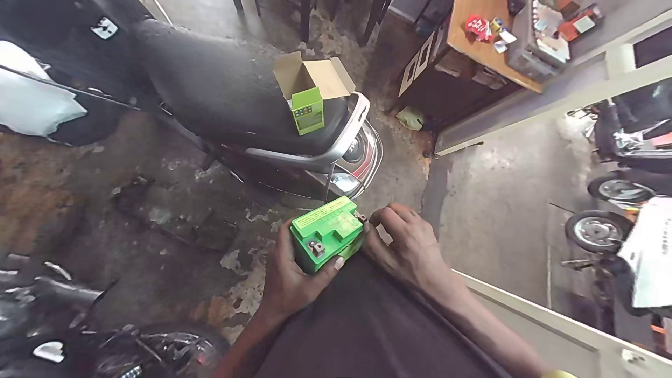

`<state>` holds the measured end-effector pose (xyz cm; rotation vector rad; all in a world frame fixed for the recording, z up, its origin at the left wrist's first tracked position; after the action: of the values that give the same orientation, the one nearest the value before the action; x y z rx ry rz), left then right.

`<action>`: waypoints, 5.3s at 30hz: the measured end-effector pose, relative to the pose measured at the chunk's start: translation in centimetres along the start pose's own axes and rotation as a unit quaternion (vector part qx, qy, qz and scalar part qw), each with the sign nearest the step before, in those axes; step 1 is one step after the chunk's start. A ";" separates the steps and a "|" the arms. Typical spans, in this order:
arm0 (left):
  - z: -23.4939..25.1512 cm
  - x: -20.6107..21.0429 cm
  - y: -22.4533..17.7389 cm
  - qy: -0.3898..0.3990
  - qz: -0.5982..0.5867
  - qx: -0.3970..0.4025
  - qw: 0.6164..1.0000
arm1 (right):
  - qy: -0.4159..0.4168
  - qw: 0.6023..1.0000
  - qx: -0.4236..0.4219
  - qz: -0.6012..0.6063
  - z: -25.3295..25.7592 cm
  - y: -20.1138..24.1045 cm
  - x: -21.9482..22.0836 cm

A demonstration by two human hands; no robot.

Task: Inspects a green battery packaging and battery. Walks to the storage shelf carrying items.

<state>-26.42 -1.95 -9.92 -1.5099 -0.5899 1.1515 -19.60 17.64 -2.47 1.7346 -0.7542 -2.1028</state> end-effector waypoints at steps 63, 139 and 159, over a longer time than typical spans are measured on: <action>0.2 0.4 0.5 0.017 0.001 -0.014 1.000 | 0.006 0.999 0.032 0.024 0.3 -1.1 0.0; 10.6 11.5 -5.1 0.513 -0.303 -0.135 0.791 | 0.277 0.784 -0.159 0.533 10.8 -8.1 -2.4; 17.0 16.6 -7.9 0.481 -0.233 -0.112 0.838 | 0.253 0.754 -0.231 0.560 15.3 -15.1 -6.1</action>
<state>-33.16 22.07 -7.16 -1.7707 -0.3434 -0.1249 -31.77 36.33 -4.30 1.0094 -0.7221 -0.8227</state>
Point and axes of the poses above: each hand's wrist, its own z-axis towards the middle knuckle, its own x-axis out of the palm, y = z × x, the point moved 7 cm from there along z, towards the middle knuckle, and after that the axes turned 10 degrees about z, right-handed, at the moved point
